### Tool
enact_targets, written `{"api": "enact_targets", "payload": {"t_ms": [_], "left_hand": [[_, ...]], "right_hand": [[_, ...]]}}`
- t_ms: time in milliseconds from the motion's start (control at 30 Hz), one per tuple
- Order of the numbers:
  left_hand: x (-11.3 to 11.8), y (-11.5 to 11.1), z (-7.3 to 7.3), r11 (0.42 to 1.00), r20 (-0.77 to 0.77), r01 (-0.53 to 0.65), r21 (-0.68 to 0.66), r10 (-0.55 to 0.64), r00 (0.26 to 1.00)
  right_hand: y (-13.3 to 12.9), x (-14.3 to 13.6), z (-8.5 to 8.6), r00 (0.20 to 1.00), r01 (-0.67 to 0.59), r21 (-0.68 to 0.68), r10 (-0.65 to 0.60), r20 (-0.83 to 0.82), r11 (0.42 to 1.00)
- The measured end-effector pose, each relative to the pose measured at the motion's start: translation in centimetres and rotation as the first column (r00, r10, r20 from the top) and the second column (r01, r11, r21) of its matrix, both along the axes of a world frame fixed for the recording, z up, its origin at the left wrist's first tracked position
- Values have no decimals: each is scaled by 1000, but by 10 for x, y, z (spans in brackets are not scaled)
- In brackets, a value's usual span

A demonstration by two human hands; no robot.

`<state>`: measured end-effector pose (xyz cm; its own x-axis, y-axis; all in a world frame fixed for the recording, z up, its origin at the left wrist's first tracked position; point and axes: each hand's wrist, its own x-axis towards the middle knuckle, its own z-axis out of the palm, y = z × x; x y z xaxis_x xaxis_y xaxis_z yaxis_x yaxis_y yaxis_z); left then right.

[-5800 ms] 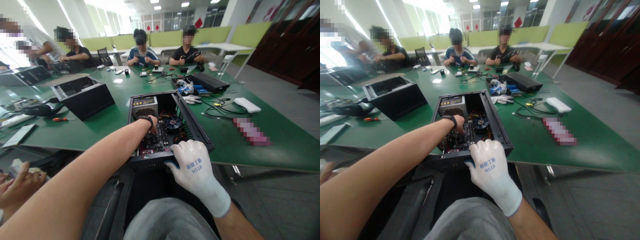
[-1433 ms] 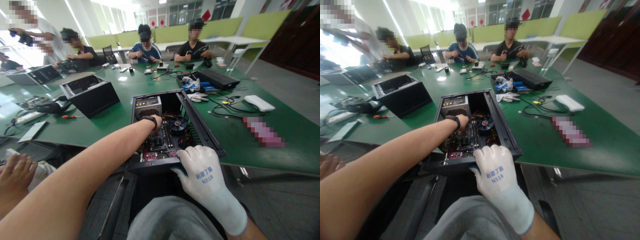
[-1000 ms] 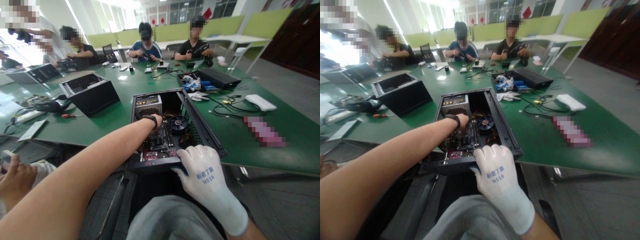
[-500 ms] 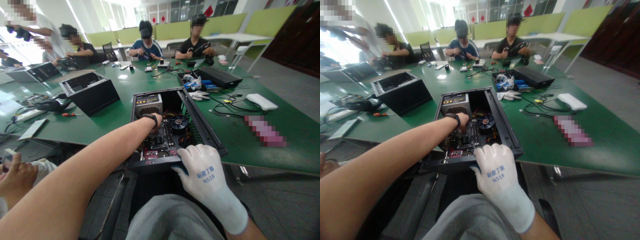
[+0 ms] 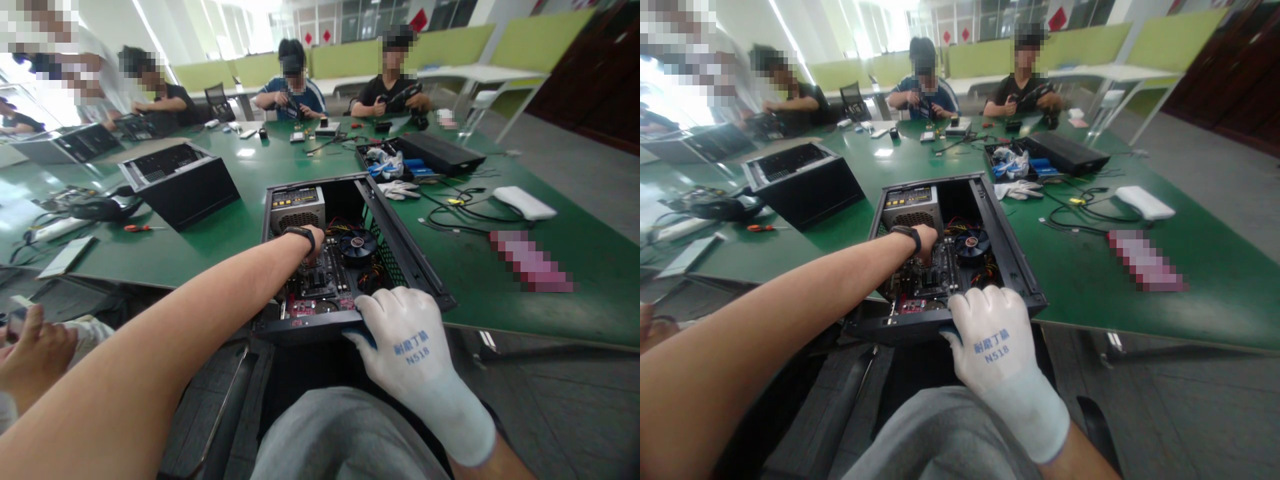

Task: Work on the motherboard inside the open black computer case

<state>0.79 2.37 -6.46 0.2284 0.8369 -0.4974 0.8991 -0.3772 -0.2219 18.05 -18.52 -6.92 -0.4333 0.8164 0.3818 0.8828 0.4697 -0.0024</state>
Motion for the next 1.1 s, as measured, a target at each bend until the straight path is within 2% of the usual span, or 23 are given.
{"api": "enact_targets", "payload": {"t_ms": [433,600,900,1100], "left_hand": [[3,-7,6,998,-54,68,0,-68,996],[4,-9,6,999,-38,50,1,-50,998],[6,-11,9,997,-96,74,-9,-75,993],[4,-11,9,999,-35,45,23,-44,998]], "right_hand": [[-1,0,3,1000,2,-8,-2,-4,1000],[0,0,2,1000,-2,-23,2,-3,1000],[-2,0,2,1000,-1,-3,1,1,1000],[-1,0,2,1000,-1,-7,1,1,1000]]}}
